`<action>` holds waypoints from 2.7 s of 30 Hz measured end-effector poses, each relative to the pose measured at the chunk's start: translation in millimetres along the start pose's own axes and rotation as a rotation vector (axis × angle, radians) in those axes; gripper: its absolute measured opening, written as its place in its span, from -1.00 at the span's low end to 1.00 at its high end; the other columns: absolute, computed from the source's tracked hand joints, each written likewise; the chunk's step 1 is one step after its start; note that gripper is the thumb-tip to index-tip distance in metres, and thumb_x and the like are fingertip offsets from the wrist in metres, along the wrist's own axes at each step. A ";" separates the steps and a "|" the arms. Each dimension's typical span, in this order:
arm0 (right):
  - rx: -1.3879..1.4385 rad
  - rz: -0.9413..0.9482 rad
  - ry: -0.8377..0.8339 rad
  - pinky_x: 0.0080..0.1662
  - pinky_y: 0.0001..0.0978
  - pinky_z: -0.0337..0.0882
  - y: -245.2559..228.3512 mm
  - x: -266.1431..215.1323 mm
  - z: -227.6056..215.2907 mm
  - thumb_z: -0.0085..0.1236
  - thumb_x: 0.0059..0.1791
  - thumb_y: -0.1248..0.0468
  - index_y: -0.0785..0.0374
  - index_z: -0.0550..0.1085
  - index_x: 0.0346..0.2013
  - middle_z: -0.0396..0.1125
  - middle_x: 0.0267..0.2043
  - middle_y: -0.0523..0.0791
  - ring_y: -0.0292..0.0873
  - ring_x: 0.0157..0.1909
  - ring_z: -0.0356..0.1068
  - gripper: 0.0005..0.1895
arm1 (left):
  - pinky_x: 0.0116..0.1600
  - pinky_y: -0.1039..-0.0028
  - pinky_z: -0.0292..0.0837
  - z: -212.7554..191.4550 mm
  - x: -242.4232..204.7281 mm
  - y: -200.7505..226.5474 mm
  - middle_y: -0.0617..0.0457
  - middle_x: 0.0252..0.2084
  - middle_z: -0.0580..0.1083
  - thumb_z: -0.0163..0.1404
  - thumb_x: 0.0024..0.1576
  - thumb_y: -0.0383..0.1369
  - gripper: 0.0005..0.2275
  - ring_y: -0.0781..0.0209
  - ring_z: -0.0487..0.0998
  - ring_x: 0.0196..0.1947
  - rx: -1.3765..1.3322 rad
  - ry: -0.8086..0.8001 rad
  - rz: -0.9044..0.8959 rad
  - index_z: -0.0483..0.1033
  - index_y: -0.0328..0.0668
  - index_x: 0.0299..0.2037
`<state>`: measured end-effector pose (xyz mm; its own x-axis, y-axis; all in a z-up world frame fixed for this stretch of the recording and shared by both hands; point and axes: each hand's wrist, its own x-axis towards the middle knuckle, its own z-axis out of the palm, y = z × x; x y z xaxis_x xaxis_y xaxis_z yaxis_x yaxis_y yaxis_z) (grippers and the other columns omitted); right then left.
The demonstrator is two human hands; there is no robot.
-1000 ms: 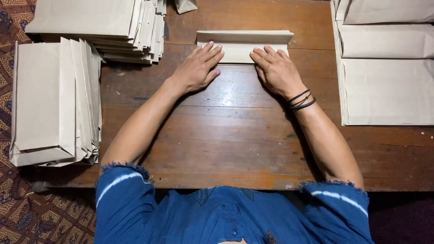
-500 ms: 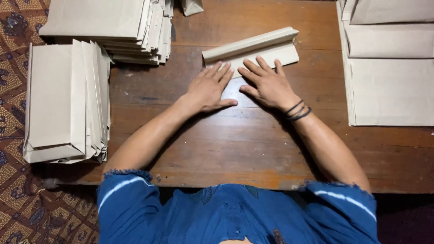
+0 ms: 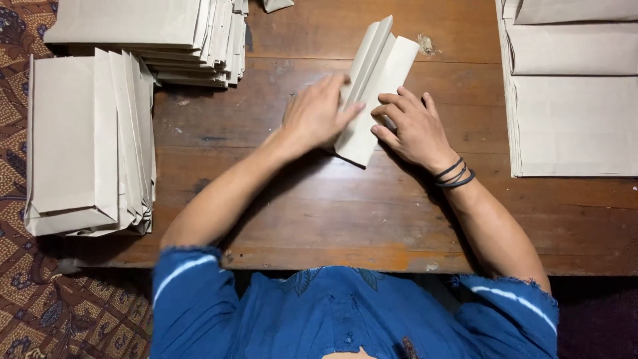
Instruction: The person folds a flat sheet of paper into a small packet by hand, creasing edges and tucking flaps to form a sealed pouch. The finished packet is placed on a stack of similar packets, and the person picks up another sheet to repeat the process.
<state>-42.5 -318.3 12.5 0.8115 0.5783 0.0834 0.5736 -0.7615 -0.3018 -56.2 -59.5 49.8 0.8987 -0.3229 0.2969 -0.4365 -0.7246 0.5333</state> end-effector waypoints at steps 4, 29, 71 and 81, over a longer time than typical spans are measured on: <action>-0.018 -0.099 0.094 0.21 0.45 0.08 -9.4 7.4 -9.4 0.06 0.12 -0.02 0.02 0.46 0.07 0.31 0.30 -0.17 0.15 0.45 0.15 -0.69 | -0.09 -0.10 0.48 2.7 50.3 10.1 -0.06 0.22 0.48 -0.04 0.20 0.12 -0.48 -0.14 0.59 0.00 0.048 -0.188 -0.396 0.29 -0.09 0.15; -0.068 -0.110 0.010 0.23 0.37 0.12 -10.5 23.4 -11.1 -0.07 0.15 -0.01 0.19 0.31 0.35 0.17 0.42 -0.02 0.09 0.46 0.12 -0.46 | 0.43 -0.24 -0.21 43.9 51.6 -29.7 0.24 0.56 0.00 -0.41 0.34 -0.22 -0.52 -0.04 -0.16 0.54 0.425 -0.288 -0.093 0.08 0.08 0.50; -0.388 0.001 0.326 -0.23 0.02 0.32 50.5 109.3 6.3 0.02 0.15 -0.02 -0.03 0.49 0.21 0.35 0.03 -0.14 0.06 -0.08 0.28 -0.62 | 0.46 -0.19 -0.35 58.6 101.3 -38.7 0.10 0.60 -0.09 -0.46 0.35 0.03 -0.42 0.19 -0.11 0.57 0.395 -0.362 -0.145 -0.14 0.03 0.54; -0.174 0.075 -0.168 0.30 0.59 -0.16 9.8 71.2 -35.8 -0.35 0.17 -0.11 0.13 0.15 0.50 0.01 0.56 -0.07 0.09 0.56 -0.15 -0.33 | 0.40 -0.33 -0.28 47.8 106.5 -37.9 -0.02 0.55 -0.03 -0.52 0.28 0.14 -0.43 0.03 -0.06 0.53 0.347 -0.334 -0.141 0.07 0.33 0.50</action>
<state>24.9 -295.1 49.5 0.8311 0.5477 -0.0966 0.5347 -0.8346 -0.1323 58.1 -95.5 23.3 0.9374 -0.3431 -0.0593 -0.3205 -0.9168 0.2380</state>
